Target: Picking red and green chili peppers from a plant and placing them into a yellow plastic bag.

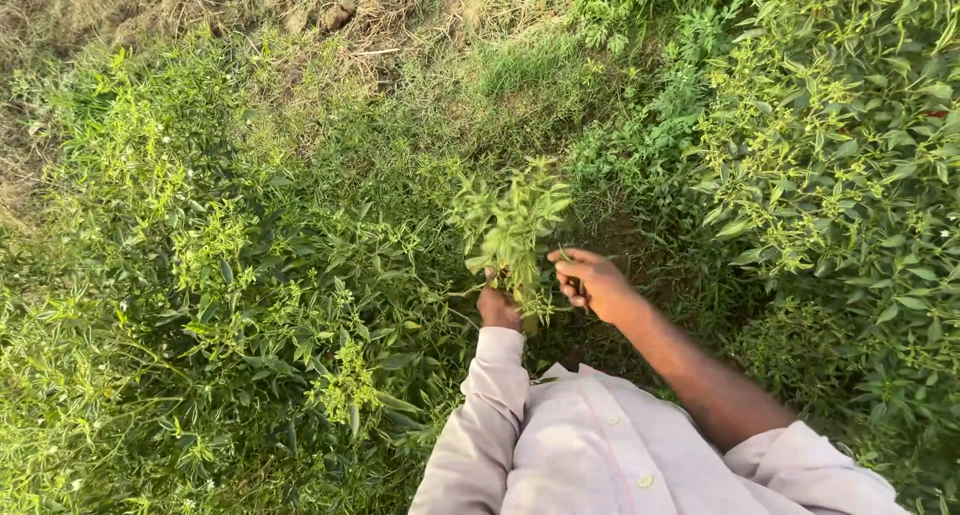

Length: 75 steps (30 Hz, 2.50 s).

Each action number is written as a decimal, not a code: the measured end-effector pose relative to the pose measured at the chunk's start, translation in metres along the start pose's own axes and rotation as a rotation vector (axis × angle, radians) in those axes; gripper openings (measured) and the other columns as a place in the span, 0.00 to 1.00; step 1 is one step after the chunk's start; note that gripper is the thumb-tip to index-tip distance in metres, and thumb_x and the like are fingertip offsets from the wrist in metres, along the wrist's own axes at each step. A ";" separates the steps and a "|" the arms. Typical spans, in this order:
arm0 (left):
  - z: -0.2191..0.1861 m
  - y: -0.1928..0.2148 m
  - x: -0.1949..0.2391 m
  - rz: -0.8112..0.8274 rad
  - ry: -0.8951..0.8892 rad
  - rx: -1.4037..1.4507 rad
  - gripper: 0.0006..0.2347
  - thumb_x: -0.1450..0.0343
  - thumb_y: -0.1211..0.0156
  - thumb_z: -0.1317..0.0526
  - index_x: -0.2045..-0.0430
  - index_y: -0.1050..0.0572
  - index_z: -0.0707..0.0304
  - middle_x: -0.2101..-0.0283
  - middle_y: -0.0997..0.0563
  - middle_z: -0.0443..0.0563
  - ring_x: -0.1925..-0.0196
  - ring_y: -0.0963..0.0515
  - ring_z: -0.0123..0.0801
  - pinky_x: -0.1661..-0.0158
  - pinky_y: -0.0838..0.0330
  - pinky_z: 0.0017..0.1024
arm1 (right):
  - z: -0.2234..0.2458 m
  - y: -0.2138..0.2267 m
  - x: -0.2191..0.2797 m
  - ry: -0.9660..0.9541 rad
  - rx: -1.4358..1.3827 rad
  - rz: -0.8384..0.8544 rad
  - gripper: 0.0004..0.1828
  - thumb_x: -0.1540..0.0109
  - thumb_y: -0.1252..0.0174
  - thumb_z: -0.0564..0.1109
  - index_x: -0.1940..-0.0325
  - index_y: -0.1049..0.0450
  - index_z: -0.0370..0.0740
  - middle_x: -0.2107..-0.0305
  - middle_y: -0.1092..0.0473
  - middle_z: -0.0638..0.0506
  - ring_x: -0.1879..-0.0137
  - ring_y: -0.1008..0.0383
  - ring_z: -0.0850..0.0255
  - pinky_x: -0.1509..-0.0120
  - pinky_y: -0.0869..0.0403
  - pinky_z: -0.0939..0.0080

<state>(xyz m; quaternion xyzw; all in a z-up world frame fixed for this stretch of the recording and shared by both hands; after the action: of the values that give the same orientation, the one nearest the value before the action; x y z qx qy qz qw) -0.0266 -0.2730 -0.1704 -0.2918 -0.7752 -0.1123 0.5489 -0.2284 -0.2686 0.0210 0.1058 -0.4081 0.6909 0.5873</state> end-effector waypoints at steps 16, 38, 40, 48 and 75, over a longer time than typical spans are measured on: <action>-0.005 -0.006 0.046 0.157 0.088 0.158 0.19 0.26 0.41 0.52 0.50 0.28 0.72 0.51 0.20 0.66 0.57 0.18 0.52 0.56 0.20 0.50 | 0.013 -0.024 -0.019 0.102 0.234 -0.154 0.14 0.37 0.35 0.48 0.67 0.28 0.35 0.81 0.36 0.53 0.82 0.43 0.69 0.82 0.44 0.68; -0.015 -0.023 0.030 0.243 -0.035 0.213 0.19 0.24 0.44 0.52 0.47 0.27 0.70 0.48 0.19 0.65 0.56 0.16 0.48 0.54 0.17 0.48 | -0.060 0.024 0.001 -0.076 0.228 -0.042 0.12 0.37 0.45 0.46 0.54 0.26 0.37 0.73 0.30 0.54 0.74 0.34 0.68 0.79 0.37 0.69; -0.013 -0.023 0.020 0.243 -0.041 0.191 0.19 0.23 0.43 0.51 0.48 0.26 0.70 0.50 0.19 0.64 0.59 0.17 0.48 0.58 0.19 0.47 | -0.066 0.015 -0.008 -0.070 0.227 -0.014 0.12 0.38 0.42 0.44 0.53 0.25 0.36 0.74 0.30 0.55 0.74 0.35 0.69 0.78 0.39 0.69; -0.025 -0.021 0.055 0.300 0.040 0.277 0.17 0.23 0.49 0.53 0.51 0.26 0.72 0.54 0.19 0.63 0.61 0.16 0.51 0.61 0.18 0.51 | -0.071 -0.009 -0.015 0.011 0.552 -0.006 0.12 0.39 0.35 0.47 0.53 0.20 0.41 0.80 0.33 0.60 0.77 0.38 0.71 0.77 0.40 0.69; 0.048 -0.007 0.052 -0.036 -0.097 0.107 0.09 0.30 0.30 0.61 0.62 0.20 0.68 0.72 0.24 0.52 0.79 0.38 0.33 0.78 0.45 0.35 | 0.058 -0.077 0.008 0.042 0.598 0.110 0.15 0.40 0.39 0.53 0.67 0.24 0.37 0.83 0.33 0.54 0.80 0.40 0.68 0.79 0.43 0.66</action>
<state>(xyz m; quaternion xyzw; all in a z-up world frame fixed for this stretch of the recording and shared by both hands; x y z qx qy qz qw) -0.0807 -0.2378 -0.1393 -0.2530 -0.8109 -0.0665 0.5235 -0.1806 -0.3041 0.0973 0.2373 -0.1797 0.8132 0.5001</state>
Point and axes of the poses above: each hand's wrist, its own x-axis away from the middle knuckle, its own y-axis out of the back of the hand, z = x × y, the point moved 2 cm from there along -x, towards the middle knuckle
